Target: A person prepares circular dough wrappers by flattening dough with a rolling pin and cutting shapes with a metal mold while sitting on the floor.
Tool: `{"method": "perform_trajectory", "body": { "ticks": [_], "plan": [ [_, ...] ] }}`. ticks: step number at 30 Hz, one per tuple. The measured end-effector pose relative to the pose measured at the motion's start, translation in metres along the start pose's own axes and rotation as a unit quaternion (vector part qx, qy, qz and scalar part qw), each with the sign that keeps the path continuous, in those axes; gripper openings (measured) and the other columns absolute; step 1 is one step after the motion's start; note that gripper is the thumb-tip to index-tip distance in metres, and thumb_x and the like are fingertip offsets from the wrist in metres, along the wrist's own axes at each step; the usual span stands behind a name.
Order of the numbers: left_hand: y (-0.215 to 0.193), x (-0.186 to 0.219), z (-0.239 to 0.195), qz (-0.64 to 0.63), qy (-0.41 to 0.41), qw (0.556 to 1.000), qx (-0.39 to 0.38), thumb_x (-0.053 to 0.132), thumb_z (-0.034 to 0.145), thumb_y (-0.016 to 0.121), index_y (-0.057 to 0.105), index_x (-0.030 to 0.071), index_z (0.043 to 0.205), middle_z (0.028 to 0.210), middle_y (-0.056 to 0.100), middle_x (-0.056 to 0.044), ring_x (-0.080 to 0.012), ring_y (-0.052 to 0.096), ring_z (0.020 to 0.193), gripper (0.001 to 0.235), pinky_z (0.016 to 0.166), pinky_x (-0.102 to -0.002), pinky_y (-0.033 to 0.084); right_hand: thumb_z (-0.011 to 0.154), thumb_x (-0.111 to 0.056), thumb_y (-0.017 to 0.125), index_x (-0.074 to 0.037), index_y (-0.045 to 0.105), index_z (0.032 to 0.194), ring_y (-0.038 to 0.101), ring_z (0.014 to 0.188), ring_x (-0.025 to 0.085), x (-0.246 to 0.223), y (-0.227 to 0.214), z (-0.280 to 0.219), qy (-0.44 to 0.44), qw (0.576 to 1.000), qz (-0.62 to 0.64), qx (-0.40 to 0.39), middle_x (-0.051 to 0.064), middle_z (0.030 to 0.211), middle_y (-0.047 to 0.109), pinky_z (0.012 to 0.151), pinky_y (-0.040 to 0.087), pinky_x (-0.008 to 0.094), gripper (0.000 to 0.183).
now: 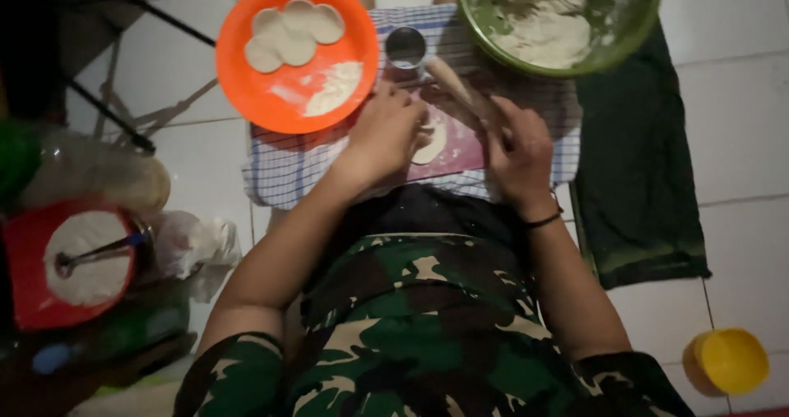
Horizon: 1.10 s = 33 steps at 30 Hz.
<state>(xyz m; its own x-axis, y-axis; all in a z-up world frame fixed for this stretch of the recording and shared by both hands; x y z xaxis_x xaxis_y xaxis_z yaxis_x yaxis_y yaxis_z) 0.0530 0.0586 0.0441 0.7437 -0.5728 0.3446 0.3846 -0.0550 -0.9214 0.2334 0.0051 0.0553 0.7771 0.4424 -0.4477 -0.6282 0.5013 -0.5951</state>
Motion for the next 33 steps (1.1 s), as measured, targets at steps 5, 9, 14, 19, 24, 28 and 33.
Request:
{"method": "perform_trajectory", "body": {
  "ticks": [5,9,14,19,24,28,33],
  "plan": [
    [0.0,-0.004,0.004,-0.048,0.0,0.999,0.004,0.03,0.089,0.074,0.072,0.01,0.098,0.091,0.069,-0.015,-0.0425,0.063,0.097,0.021,0.079,-0.052,0.054,0.092,-0.007,0.084,-0.01,0.072,0.129,0.064,0.079,0.042,-0.006,-0.003,0.003,-0.017,0.999,0.025,-0.012,0.014,0.084,0.06,0.078,0.052,0.05,0.04],
    [-0.015,0.009,-0.007,-0.13,-0.017,0.991,-0.017,0.027,0.094,0.065,0.067,0.009,0.102,0.096,0.068,-0.016,-0.0426,0.067,0.097,0.02,0.081,-0.053,0.056,0.091,-0.005,0.084,-0.009,0.071,0.13,0.065,0.081,0.043,0.004,0.002,-0.001,-0.012,0.999,0.028,-0.016,0.016,0.086,0.061,0.079,0.052,0.051,0.041],
    [-0.034,0.022,-0.01,-0.16,0.001,0.987,-0.016,0.021,0.095,0.063,0.065,0.008,0.104,0.095,0.067,-0.017,-0.0436,0.067,0.099,0.016,0.084,-0.054,0.055,0.092,-0.006,0.084,-0.008,0.071,0.13,0.066,0.082,0.044,-0.003,-0.002,0.002,-0.012,0.999,0.03,-0.013,0.017,0.087,0.062,0.08,0.053,0.05,0.04],
    [-0.049,0.011,-0.014,-0.321,-0.035,0.943,0.078,0.027,0.096,0.069,0.072,0.014,0.107,0.094,0.074,-0.014,-0.0371,0.074,0.094,0.017,0.081,-0.045,0.061,0.093,-0.007,0.085,-0.007,0.072,0.126,0.067,0.083,0.04,-0.012,-0.012,0.008,-0.018,0.999,0.034,0.011,0.014,0.09,0.065,0.081,0.053,0.045,0.036],
    [0.008,-0.051,-0.035,-0.316,-0.202,0.922,0.096,0.029,0.091,0.077,0.07,0.021,0.122,0.093,0.076,-0.014,-0.0341,0.077,0.088,0.033,0.077,-0.045,0.064,0.092,-0.009,0.086,-0.007,0.073,0.125,0.067,0.081,0.039,-0.004,-0.008,0.004,-0.024,0.999,0.032,0.02,0.014,0.088,0.065,0.08,0.053,0.045,0.035],
    [-0.01,-0.042,-0.047,-0.283,-0.206,0.93,0.111,0.028,0.091,0.075,0.069,0.025,0.123,0.089,0.077,-0.012,-0.0306,0.078,0.081,0.032,0.07,-0.041,0.062,0.093,-0.01,0.085,-0.009,0.073,0.126,0.068,0.085,0.038,-0.007,-0.01,0.006,-0.03,0.999,0.037,0.009,0.013,0.092,0.067,0.082,0.054,0.044,0.034],
    [-0.069,-0.016,-0.064,-0.063,-0.088,0.966,0.234,0.025,0.098,0.073,0.075,0.015,0.115,0.076,0.073,-0.009,-0.0345,0.073,0.081,0.02,0.077,-0.045,0.058,0.09,-0.004,0.083,-0.009,0.075,0.121,0.069,0.091,0.04,-0.022,-0.006,0.013,-0.086,0.992,0.079,-0.035,0.015,0.102,0.07,0.086,0.054,0.047,0.032]
  ]
}}
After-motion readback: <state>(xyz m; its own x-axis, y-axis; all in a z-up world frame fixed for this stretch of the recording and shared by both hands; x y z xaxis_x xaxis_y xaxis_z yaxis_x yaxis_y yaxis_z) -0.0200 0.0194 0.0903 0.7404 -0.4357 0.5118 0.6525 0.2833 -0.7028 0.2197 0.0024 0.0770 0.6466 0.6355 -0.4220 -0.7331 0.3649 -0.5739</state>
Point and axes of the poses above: each hand's wrist, its own z-axis towards the middle knuckle, its own y-axis out of the palm, x = y × z, the point moved 10 cm from there along z, towards the middle knuckle
